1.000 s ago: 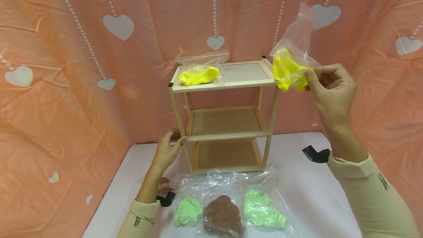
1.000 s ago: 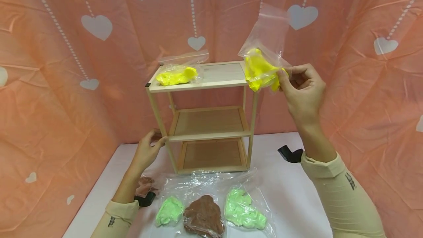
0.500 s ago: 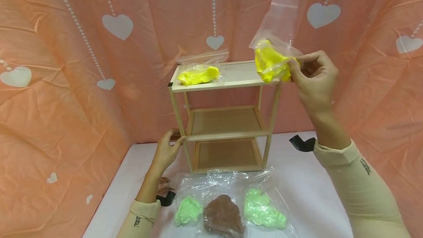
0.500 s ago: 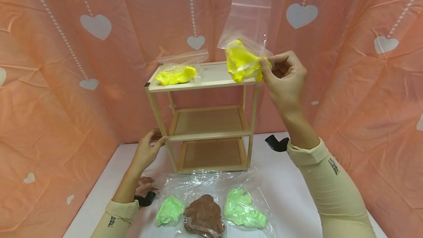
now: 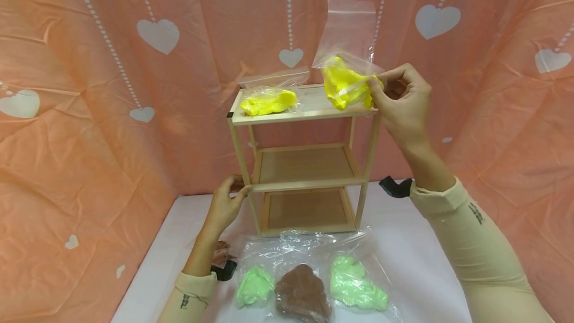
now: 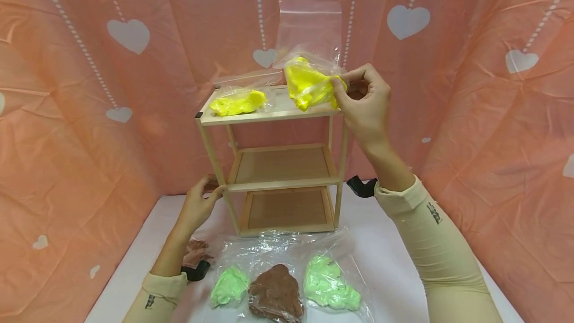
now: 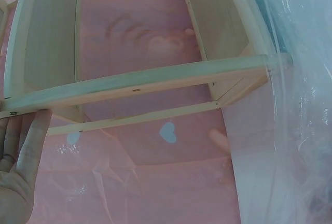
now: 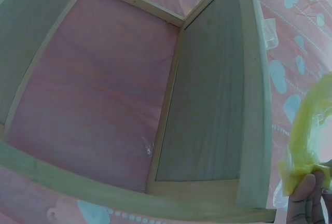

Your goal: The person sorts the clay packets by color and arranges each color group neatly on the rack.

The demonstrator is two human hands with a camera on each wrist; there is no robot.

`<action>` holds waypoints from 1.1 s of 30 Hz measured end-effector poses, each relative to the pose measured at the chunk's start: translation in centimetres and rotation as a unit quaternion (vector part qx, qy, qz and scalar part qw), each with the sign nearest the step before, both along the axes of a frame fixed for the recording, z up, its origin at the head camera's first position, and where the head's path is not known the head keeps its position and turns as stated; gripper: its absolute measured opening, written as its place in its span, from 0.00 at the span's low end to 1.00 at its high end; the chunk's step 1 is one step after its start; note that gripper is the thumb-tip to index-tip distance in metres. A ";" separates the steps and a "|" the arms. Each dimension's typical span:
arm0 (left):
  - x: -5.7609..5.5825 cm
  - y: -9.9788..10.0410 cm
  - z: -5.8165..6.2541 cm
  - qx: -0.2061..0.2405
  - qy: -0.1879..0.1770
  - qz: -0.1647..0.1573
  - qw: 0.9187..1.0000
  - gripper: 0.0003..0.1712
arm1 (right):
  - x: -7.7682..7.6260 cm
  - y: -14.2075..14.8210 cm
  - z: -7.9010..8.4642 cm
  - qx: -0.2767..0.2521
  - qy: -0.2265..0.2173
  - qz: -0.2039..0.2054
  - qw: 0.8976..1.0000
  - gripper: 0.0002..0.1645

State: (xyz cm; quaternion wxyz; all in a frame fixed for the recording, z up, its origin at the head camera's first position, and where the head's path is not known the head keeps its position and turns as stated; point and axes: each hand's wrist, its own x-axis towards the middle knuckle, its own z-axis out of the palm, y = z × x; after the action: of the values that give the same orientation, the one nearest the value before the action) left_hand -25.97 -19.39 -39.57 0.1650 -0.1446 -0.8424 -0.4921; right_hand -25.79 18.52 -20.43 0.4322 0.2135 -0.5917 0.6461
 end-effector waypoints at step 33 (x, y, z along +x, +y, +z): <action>0.1 -0.1 0.0 -0.001 0.000 0.002 1.000 0.16 | -2.1 -2.4 0.4 0.158 -0.064 -0.156 0.973 0.10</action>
State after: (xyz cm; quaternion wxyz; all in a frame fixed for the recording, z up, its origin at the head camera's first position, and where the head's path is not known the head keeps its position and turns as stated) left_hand -25.88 -19.46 -39.55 0.1660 -0.1437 -0.8432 -0.4907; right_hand -27.89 16.16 -20.08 0.4498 0.1422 -0.7386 0.4816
